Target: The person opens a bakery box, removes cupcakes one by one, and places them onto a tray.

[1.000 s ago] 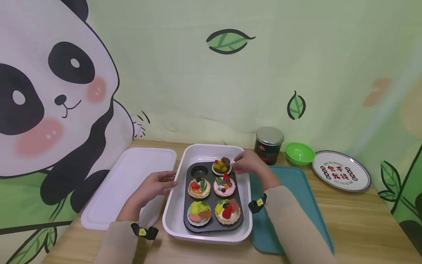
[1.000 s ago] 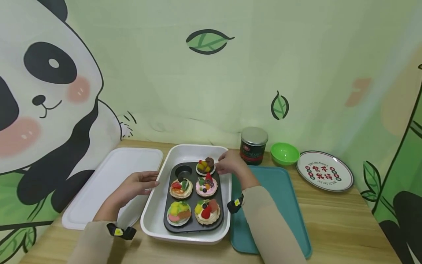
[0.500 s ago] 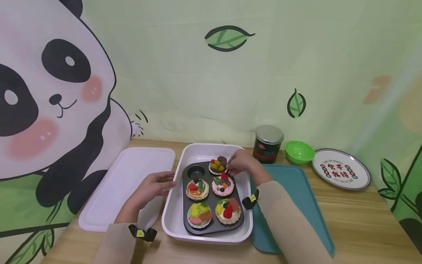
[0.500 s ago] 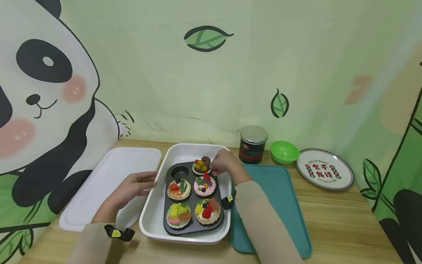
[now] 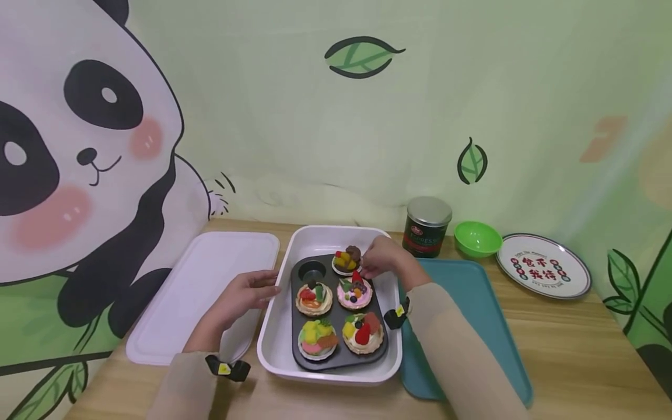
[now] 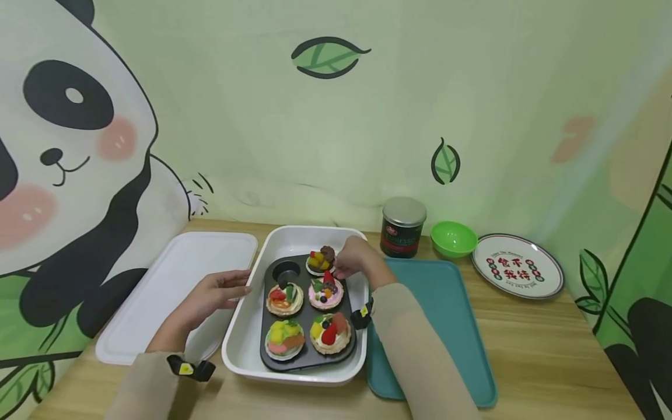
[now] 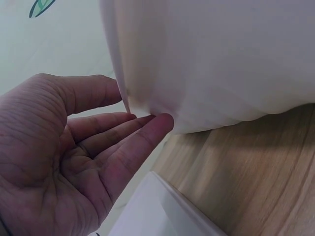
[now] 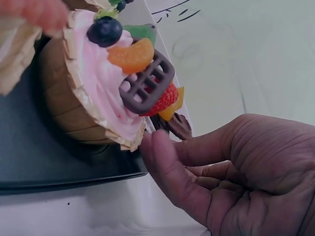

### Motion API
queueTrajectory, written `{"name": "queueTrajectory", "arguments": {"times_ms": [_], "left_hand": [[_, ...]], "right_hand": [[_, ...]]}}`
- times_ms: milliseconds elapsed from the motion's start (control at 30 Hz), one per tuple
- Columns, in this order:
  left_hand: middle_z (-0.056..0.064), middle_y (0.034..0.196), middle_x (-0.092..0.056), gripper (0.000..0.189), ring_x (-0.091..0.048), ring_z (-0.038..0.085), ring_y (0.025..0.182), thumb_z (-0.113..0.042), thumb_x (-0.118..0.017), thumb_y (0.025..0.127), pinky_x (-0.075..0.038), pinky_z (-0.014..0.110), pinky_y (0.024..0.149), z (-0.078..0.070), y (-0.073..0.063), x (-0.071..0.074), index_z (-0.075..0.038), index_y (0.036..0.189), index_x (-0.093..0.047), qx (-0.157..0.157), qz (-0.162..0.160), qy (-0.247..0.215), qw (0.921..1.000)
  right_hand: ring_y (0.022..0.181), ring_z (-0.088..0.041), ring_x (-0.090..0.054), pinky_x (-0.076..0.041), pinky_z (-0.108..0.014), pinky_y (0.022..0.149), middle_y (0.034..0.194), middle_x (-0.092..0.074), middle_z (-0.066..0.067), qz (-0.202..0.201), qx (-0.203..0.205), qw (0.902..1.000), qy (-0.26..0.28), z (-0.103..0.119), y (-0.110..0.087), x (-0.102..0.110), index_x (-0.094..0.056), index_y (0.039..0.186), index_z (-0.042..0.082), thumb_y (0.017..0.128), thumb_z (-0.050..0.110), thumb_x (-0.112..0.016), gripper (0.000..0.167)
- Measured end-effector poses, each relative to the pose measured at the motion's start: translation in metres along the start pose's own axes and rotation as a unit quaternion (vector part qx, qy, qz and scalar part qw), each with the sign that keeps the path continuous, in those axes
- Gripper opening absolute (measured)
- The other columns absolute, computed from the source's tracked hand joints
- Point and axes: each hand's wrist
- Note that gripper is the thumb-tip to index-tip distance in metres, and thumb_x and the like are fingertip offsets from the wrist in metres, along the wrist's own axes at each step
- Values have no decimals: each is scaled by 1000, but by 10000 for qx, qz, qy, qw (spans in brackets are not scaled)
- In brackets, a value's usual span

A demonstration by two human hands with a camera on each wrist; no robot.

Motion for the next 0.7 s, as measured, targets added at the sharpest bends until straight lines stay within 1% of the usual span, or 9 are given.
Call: {"name": "queueTrajectory", "arguments": {"times_ms": [200, 267, 400, 500, 700], "left_hand": [[17, 138, -60, 53, -64, 31, 118, -26, -69, 95, -58, 43, 89, 0, 0, 1, -3, 141, -55, -10, -38, 44, 10000], [17, 138, -60, 54, -64, 31, 118, -27, -70, 95, -58, 43, 89, 0, 0, 1, -4, 141, -55, -15, -50, 43, 10000], [17, 138, -60, 56, -63, 32, 118, -28, -70, 94, -58, 44, 89, 0, -1, 1, -4, 142, -55, 20, -55, 6, 10000], [17, 138, -60, 56, -63, 32, 119, -28, -70, 94, -58, 44, 89, 0, -2, 1, -4, 142, -54, 39, -36, -20, 10000], [17, 139, -59, 55, -63, 32, 119, -28, -70, 95, -58, 44, 90, 1, -1, 0, -4, 142, -55, -17, -6, -21, 10000]], "right_hand": [[61, -17, -68, -62, -33, 70, 78, -70, -14, 55, -118, 9989, 450, -1, 4, 2, -66, 107, -15, 95, -1, -60, 19], [61, -16, -68, -62, -32, 69, 78, -70, -14, 64, -117, 9987, 484, 0, 4, 2, -66, 108, -16, 95, -1, -60, 20], [60, -16, -68, -62, -35, 74, 76, -68, -13, 50, -180, 9988, 444, 2, 4, 0, -66, 106, -16, 95, 0, -61, 19], [60, -15, -66, -62, -35, 75, 74, -67, -12, 19, -243, 9989, 388, 2, 4, -2, -66, 102, -14, 95, 0, -60, 17], [62, -16, -64, -61, -31, 68, 75, -67, -12, -90, -187, 9989, 413, 1, 4, -4, -65, 104, -13, 96, -1, -56, 18]]}}
Point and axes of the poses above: each hand's wrist, its own y-axis towards the middle knuckle, its own x-axis out of the back of the hand, z = x × y
